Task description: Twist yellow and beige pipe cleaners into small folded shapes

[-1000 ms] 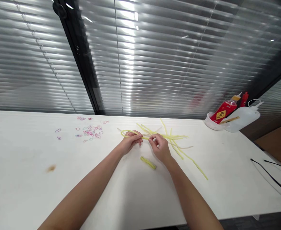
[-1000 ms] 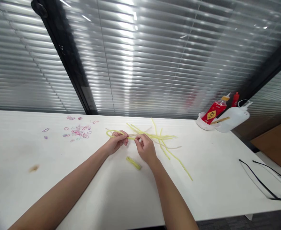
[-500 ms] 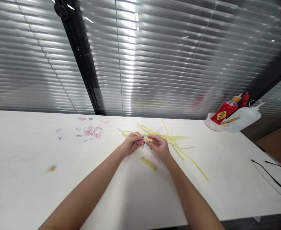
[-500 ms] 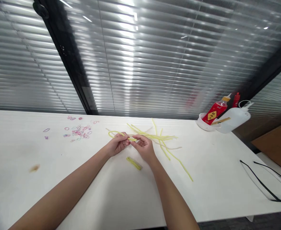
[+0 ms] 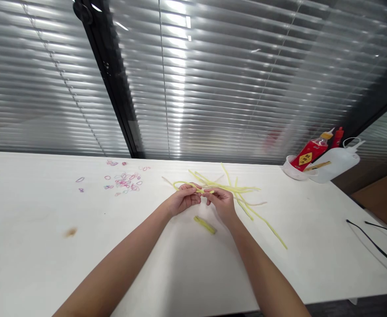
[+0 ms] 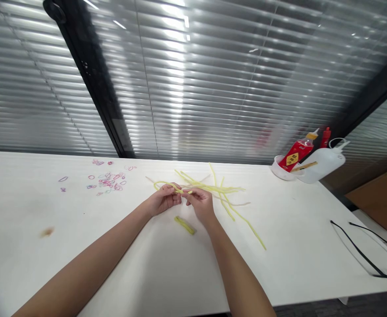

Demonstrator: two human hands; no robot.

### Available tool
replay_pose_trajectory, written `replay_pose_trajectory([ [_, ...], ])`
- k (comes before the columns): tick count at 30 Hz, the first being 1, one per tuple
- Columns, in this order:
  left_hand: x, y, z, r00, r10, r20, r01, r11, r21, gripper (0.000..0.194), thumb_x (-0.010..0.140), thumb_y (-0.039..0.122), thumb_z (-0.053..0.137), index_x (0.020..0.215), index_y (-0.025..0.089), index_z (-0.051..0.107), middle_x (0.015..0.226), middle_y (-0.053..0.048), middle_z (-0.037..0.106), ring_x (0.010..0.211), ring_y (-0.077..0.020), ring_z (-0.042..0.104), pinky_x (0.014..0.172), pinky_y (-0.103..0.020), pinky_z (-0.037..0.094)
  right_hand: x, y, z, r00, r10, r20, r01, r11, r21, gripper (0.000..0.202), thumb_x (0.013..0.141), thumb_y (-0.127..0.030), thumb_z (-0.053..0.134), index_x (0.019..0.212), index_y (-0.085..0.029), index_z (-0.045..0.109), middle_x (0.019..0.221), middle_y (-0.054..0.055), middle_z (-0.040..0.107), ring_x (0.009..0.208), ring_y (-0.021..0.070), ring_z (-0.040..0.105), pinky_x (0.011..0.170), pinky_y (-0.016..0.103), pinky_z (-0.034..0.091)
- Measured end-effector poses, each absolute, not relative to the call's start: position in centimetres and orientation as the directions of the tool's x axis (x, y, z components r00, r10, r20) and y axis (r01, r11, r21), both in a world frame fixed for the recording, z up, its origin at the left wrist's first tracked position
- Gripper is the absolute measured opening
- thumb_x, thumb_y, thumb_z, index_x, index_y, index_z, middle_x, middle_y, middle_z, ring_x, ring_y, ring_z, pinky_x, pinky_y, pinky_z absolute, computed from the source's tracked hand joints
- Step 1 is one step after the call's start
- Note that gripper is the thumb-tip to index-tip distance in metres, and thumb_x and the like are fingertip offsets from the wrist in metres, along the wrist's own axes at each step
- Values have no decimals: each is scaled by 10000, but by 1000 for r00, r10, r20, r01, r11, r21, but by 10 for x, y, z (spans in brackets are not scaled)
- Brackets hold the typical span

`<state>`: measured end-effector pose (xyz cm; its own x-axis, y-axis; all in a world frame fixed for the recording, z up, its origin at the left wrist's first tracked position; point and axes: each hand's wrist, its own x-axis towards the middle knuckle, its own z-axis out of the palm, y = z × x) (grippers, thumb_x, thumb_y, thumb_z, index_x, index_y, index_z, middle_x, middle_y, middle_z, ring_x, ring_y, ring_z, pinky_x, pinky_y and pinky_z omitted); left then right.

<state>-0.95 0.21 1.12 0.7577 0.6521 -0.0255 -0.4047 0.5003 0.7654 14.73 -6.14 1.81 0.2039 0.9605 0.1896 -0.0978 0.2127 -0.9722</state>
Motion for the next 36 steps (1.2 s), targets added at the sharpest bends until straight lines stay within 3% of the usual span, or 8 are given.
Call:
replay_pose_trajectory([
  [5,-9,3,16,621,784,-6,-487,392,780,451,695,172,690,1124,231,567,975,-41,600,781,-126,601,761,-277,453,160,-60,27,281,949,141,-143,186,-972,198,682,-335,694,696,-142,650,669,36,622,484,83,484,515,240,423],
  [10,-4,1,15,551,834,-13,-432,299,851,511,590,123,755,1065,219,592,1044,-39,583,917,-158,588,826,-291,445,175,-60,31,286,950,121,-120,161,-980,243,671,-353,703,648,-130,610,664,40,610,491,81,473,523,235,407],
  [17,1,-1,5,590,806,-44,-280,255,926,439,603,178,764,1011,155,605,980,-78,640,820,-149,598,790,-296,448,179,-60,33,282,950,130,-101,164,-981,230,678,-355,702,701,-140,625,652,24,598,501,86,483,524,230,391],
  [26,3,-5,11,622,782,33,-158,85,984,267,680,274,709,905,134,688,974,-90,639,837,-165,569,735,-259,439,180,-61,36,335,932,138,-107,184,-977,235,696,-353,693,666,-135,611,645,25,594,492,81,468,528,229,378],
  [36,4,-3,7,622,783,-15,-15,30,999,231,685,343,694,708,114,672,684,-43,608,621,-104,502,571,-211,361,182,-60,33,368,918,150,-97,198,-975,248,709,-350,687,641,-126,602,598,19,573,489,77,461,543,226,370],
])
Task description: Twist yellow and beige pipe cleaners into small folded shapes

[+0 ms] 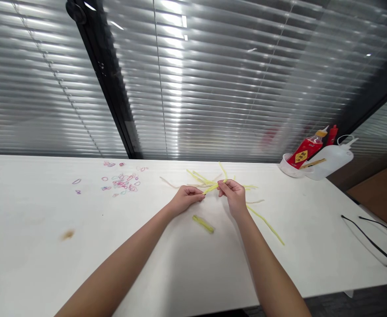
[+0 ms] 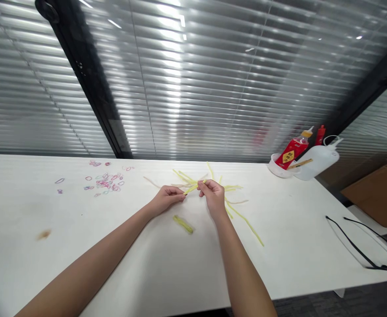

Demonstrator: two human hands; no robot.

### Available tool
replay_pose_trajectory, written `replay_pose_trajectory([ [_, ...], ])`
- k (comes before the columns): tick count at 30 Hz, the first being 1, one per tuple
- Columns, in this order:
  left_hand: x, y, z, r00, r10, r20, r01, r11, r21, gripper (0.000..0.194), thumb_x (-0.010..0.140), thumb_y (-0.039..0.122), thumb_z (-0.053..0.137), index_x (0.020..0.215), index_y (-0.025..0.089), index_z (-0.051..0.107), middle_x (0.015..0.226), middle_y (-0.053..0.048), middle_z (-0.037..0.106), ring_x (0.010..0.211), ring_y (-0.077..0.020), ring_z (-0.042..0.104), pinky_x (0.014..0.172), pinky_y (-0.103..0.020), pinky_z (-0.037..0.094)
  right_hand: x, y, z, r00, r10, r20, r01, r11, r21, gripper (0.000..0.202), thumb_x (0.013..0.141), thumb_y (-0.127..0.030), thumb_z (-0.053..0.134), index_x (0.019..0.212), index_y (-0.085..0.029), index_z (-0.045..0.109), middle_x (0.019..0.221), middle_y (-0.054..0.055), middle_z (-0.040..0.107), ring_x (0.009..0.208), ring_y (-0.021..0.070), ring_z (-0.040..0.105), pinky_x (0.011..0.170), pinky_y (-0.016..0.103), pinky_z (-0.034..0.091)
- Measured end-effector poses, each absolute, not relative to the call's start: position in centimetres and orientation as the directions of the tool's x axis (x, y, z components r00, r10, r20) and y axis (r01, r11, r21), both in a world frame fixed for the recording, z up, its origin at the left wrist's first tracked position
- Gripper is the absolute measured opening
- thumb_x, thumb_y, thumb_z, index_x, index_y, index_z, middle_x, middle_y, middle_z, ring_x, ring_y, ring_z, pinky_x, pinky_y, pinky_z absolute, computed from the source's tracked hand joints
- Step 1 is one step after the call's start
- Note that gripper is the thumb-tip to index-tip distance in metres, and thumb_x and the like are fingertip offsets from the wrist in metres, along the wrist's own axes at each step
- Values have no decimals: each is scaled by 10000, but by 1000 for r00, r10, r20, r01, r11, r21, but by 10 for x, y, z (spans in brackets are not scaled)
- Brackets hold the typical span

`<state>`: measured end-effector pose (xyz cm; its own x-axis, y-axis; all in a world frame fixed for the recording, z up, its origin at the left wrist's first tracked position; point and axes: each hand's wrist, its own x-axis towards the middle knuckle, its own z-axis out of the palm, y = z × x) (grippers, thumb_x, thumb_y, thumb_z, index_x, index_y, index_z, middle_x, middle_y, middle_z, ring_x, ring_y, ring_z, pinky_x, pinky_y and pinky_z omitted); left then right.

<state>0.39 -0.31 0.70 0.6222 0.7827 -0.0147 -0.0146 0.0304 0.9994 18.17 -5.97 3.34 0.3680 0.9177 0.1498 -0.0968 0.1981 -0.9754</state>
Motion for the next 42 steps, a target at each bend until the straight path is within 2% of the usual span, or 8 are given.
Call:
replay_pose_trajectory([
  [5,5,-1,4,647,763,1,46,-40,998,271,707,378,666,680,109,663,630,-43,597,586,-102,476,556,-217,340,184,-59,31,381,911,156,-79,201,-976,237,714,-346,686,663,-126,614,579,17,571,495,78,461,545,222,367],
  [10,4,-1,4,637,771,6,4,-11,1000,251,708,361,668,659,115,654,657,-45,609,625,-107,505,604,-217,373,182,-61,32,376,914,153,-84,199,-976,249,717,-346,685,637,-125,604,546,13,554,495,79,455,547,221,368],
  [13,2,-1,5,639,769,-21,-81,94,992,215,690,326,693,771,128,675,752,-51,629,695,-125,546,658,-231,408,183,-60,31,394,910,128,-135,195,-971,244,700,-347,700,651,-126,606,584,17,571,482,76,458,523,219,359],
  [15,2,-1,5,644,764,-51,-133,177,975,257,681,307,705,876,142,676,811,-55,634,721,-130,561,683,-244,424,185,-59,30,418,901,115,-171,202,-964,237,689,-345,708,674,-130,612,620,18,583,477,73,461,511,218,356],
  [20,1,0,6,623,779,-72,-214,258,942,356,682,274,713,1009,150,647,785,-52,627,730,-121,571,703,-239,429,193,-57,28,469,875,119,-202,237,-950,233,683,-342,712,689,-133,609,633,9,577,462,63,454,502,214,354],
  [30,2,4,7,559,823,-99,-302,313,901,310,668,265,724,931,114,657,786,-49,621,720,-105,570,767,-259,441,191,-58,30,476,872,114,-179,223,-958,279,670,-379,711,673,-130,584,631,13,574,464,64,446,503,220,373],
  [42,2,6,5,544,830,-122,-324,342,882,259,671,268,725,857,107,644,752,-42,622,725,-111,588,797,-280,448,190,-57,31,481,869,118,-188,233,-954,270,673,-371,710,678,-129,589,642,14,573,463,65,444,506,228,364],
])
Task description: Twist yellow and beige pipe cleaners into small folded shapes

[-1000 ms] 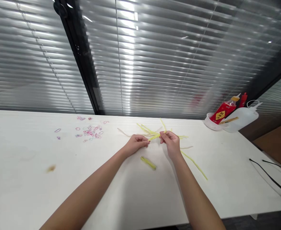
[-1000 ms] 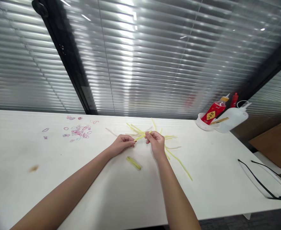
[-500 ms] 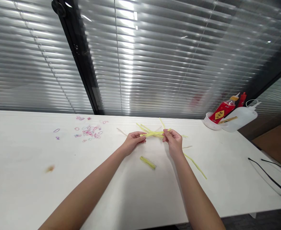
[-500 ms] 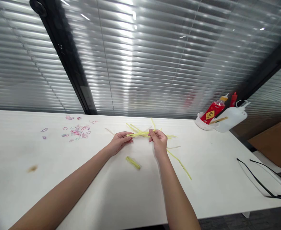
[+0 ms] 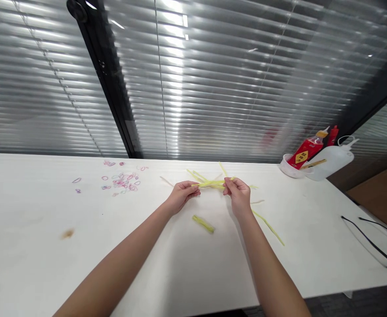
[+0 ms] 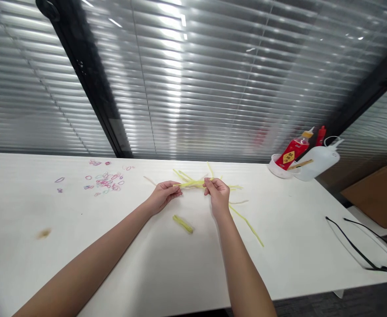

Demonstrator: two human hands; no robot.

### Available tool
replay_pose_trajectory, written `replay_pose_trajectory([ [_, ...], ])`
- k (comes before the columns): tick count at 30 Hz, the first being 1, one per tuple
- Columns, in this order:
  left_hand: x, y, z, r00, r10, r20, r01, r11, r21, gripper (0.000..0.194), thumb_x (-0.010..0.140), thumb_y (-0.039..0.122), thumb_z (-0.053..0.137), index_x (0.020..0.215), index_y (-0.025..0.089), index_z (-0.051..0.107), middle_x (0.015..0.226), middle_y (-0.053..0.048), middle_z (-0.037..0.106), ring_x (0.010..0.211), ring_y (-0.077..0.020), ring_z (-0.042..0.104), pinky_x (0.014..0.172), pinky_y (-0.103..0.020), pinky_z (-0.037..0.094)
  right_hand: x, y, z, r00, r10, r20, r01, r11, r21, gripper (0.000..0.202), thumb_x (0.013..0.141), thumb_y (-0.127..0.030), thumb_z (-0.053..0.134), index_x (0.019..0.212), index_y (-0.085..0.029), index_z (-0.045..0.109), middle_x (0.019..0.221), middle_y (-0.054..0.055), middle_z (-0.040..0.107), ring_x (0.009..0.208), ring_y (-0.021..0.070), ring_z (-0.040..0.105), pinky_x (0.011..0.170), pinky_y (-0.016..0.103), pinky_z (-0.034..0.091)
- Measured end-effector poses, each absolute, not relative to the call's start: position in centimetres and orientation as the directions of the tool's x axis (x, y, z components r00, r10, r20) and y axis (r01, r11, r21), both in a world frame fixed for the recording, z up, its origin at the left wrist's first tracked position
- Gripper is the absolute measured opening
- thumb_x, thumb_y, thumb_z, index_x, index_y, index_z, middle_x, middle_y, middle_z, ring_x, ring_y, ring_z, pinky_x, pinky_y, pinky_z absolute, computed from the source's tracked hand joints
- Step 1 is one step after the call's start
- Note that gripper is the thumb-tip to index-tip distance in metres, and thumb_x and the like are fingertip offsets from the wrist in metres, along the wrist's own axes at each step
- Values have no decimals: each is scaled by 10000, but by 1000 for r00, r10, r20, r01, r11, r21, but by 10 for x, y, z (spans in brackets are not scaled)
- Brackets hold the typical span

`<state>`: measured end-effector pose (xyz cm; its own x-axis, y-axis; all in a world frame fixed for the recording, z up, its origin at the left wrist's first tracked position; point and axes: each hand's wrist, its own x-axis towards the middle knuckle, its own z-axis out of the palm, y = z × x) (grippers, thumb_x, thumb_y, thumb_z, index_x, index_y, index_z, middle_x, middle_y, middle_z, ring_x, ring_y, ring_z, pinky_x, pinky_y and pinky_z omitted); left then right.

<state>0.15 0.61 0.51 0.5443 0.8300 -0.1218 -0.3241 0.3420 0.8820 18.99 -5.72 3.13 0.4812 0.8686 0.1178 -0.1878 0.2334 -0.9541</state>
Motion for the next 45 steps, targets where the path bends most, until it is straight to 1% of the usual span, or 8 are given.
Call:
replay_pose_trajectory([
  [10,3,4,6,507,853,-124,-341,331,880,255,680,304,717,823,103,653,720,-52,634,712,-123,600,776,-275,458,187,-59,33,501,858,113,-183,233,-955,311,676,-390,702,624,-131,537,633,13,563,456,58,423,496,222,354],
  [22,3,3,6,473,872,-126,-338,312,888,271,676,334,713,788,97,643,709,-66,642,709,-134,606,768,-280,463,181,-58,32,548,834,73,-206,219,-954,311,666,-386,709,634,-129,536,660,21,582,444,53,418,483,219,346],
  [28,3,4,7,488,863,-131,-328,320,889,261,669,332,716,760,101,636,680,-55,629,676,-125,592,748,-279,465,173,-58,32,549,833,72,-219,226,-949,312,680,-414,689,703,-129,566,723,32,585,442,47,412,455,215,336],
  [33,3,4,8,486,862,-143,-328,331,885,254,669,334,714,750,106,636,668,-49,626,665,-119,587,739,-275,465,164,-57,26,485,868,107,-164,210,-964,380,661,-408,700,930,-154,613,730,8,567,441,51,405,444,216,345],
  [35,3,4,7,501,854,-142,-332,341,879,241,676,329,711,749,110,639,671,-47,628,666,-118,587,743,-275,464,158,-57,20,478,872,108,-90,171,-981,403,667,-409,694,973,-158,620,673,-8,541,440,55,388,446,215,351],
  [37,2,5,7,527,841,-125,-329,337,882,223,684,314,707,751,111,645,681,-51,632,674,-118,588,754,-277,460,152,-58,15,486,866,113,-23,142,-990,396,693,-415,671,991,-157,628,552,-37,464,438,68,380,456,216,358],
  [40,2,5,7,548,830,-108,-326,331,886,208,693,298,703,756,107,649,685,-58,635,683,-120,588,764,-280,454,146,-58,10,507,851,138,14,152,-988,364,735,-418,634,987,-156,632,469,-56,377,443,83,389,472,216,363],
  [45,3,3,10,571,815,-98,-283,308,908,211,705,299,692,746,95,657,685,-72,640,673,-118,578,734,-259,437,144,-58,11,558,813,166,-27,218,-976,299,742,-405,634,884,-142,616,599,-6,527,457,73,420,461,212,350],
])
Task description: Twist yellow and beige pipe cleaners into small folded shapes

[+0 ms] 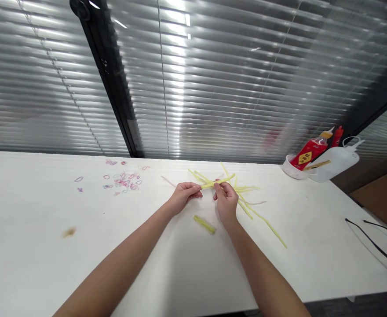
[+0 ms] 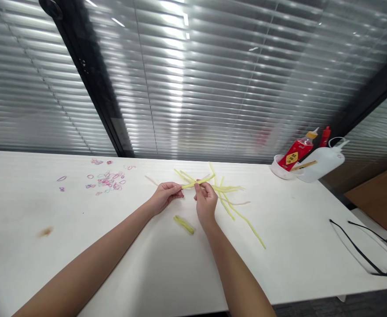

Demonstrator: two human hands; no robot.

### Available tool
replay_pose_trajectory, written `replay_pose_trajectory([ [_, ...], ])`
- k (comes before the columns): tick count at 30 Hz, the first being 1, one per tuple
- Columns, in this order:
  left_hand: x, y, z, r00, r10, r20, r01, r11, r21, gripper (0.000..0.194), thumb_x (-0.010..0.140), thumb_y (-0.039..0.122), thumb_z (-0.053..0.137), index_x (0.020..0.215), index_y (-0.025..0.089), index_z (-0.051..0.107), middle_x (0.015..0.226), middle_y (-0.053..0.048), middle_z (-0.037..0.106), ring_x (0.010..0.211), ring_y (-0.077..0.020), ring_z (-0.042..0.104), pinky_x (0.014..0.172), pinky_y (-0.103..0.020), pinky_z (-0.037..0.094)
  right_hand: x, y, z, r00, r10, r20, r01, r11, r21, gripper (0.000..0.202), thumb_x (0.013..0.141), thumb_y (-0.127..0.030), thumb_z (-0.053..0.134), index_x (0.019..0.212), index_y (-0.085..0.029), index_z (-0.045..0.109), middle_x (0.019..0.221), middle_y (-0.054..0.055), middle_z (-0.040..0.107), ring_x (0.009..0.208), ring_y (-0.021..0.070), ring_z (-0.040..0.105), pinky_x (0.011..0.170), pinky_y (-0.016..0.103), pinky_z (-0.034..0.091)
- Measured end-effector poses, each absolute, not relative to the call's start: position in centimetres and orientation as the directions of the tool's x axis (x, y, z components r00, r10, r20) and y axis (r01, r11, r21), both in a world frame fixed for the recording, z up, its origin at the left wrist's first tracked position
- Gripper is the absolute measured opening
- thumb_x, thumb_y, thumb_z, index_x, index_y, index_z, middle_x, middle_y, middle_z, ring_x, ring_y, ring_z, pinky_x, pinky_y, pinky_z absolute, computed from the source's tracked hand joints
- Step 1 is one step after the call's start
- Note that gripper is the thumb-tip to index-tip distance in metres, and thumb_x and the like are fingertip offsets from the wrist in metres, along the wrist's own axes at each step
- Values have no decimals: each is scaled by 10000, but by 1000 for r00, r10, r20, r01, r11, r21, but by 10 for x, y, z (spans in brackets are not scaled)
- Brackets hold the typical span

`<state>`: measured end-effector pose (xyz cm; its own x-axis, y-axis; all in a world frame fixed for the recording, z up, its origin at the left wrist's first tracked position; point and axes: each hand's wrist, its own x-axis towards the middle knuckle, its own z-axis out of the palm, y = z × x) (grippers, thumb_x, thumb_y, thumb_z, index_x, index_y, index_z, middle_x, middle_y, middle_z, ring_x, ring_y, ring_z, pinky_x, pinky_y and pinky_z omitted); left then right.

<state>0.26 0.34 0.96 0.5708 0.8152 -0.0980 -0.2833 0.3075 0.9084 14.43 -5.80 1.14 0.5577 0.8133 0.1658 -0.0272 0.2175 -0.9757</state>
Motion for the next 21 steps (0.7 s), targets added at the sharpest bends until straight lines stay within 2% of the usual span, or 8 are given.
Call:
replay_pose_trajectory([
  [3,3,3,12,589,803,-89,-263,294,919,208,706,300,690,724,95,661,677,-73,640,672,-122,578,720,-252,428,143,-58,14,573,797,192,-70,281,-957,266,744,-380,641,839,-139,583,781,41,608,471,60,439,464,211,360],
  [6,3,2,13,601,794,-96,-253,303,919,207,696,299,696,721,96,663,671,-73,641,675,-132,583,724,-261,424,141,-58,16,565,798,211,-114,329,-937,257,745,-358,645,840,-133,565,911,77,627,474,52,451,470,215,374],
  [15,2,2,15,625,774,-101,-237,312,920,202,701,285,694,708,88,653,648,-70,635,667,-135,589,707,-253,420,139,-59,18,635,738,227,-143,402,-905,344,672,-299,717,895,-144,506,799,13,598,412,43,454,421,205,363],
  [21,1,4,8,620,779,-95,-299,347,889,189,729,284,673,751,100,641,690,-66,634,691,-140,596,775,-302,445,135,-62,16,677,673,298,17,391,-920,295,685,-298,708,888,-128,579,789,32,594,412,42,414,395,212,353],
])
